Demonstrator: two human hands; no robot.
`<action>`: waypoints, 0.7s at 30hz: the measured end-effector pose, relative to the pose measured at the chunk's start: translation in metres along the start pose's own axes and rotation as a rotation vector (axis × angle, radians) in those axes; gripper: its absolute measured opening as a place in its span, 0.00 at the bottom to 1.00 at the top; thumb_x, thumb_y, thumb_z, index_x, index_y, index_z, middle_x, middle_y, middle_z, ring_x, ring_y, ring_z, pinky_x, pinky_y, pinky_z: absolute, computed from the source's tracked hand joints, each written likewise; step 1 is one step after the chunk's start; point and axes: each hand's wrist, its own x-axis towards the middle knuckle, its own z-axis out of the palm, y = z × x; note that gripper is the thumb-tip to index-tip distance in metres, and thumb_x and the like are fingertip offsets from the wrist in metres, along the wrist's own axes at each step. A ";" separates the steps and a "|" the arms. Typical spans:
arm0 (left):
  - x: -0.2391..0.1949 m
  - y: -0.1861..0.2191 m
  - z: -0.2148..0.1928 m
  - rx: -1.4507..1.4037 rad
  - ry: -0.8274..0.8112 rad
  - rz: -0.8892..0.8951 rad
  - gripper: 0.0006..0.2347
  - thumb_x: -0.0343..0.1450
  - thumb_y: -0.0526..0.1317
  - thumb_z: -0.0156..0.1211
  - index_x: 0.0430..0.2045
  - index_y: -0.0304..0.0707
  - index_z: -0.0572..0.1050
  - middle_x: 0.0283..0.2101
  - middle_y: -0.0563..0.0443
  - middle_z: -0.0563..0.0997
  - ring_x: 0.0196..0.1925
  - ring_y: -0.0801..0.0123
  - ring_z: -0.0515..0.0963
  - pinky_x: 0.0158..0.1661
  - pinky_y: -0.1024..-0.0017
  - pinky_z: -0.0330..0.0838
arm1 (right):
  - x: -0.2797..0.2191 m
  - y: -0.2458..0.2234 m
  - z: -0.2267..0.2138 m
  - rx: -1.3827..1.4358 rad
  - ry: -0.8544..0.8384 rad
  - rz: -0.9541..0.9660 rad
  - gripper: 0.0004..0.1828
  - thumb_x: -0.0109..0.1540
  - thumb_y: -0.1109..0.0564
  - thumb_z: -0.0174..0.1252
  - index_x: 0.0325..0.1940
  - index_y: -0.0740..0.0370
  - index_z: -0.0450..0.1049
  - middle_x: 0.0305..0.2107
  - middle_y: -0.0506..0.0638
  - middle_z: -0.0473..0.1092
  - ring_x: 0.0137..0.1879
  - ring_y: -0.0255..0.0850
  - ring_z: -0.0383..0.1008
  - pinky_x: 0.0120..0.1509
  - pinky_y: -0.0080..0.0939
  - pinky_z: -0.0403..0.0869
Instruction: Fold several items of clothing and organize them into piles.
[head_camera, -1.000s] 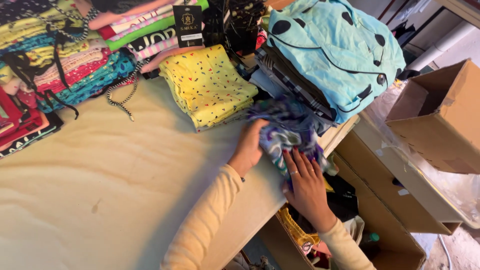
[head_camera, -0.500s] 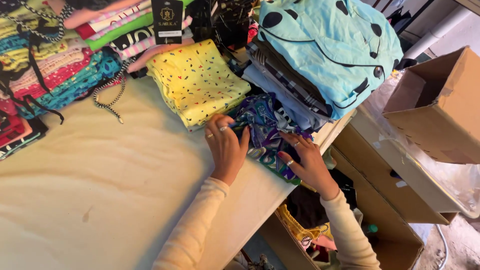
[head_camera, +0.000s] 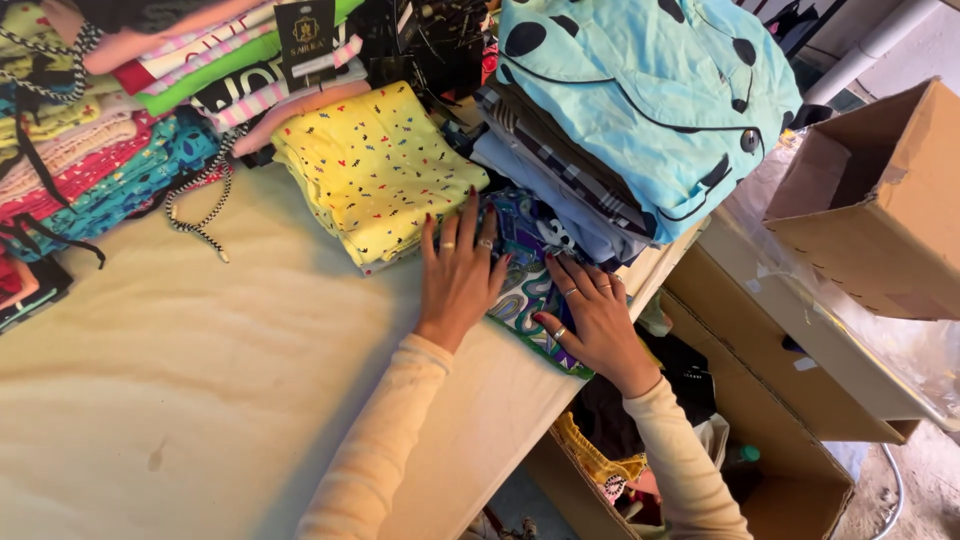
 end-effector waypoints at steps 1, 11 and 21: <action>0.006 -0.001 0.000 -0.025 0.021 -0.034 0.28 0.67 0.52 0.60 0.57 0.31 0.72 0.67 0.36 0.67 0.62 0.50 0.67 0.64 0.42 0.53 | 0.002 -0.001 -0.001 -0.005 -0.039 0.040 0.43 0.63 0.35 0.55 0.75 0.62 0.59 0.64 0.58 0.64 0.62 0.55 0.62 0.66 0.55 0.59; -0.019 -0.004 0.039 -0.155 -0.305 0.468 0.12 0.76 0.43 0.55 0.48 0.36 0.76 0.61 0.44 0.74 0.67 0.55 0.70 0.68 0.54 0.59 | -0.001 0.012 0.019 -0.049 -0.086 0.053 0.43 0.61 0.32 0.53 0.72 0.60 0.60 0.63 0.56 0.64 0.62 0.55 0.62 0.67 0.56 0.58; 0.028 -0.004 0.046 0.022 -0.248 0.217 0.16 0.67 0.45 0.56 0.45 0.39 0.80 0.46 0.49 0.78 0.56 0.55 0.71 0.64 0.50 0.55 | -0.001 0.009 0.007 -0.037 -0.111 -0.022 0.46 0.60 0.32 0.55 0.75 0.60 0.59 0.68 0.58 0.61 0.63 0.56 0.61 0.67 0.55 0.59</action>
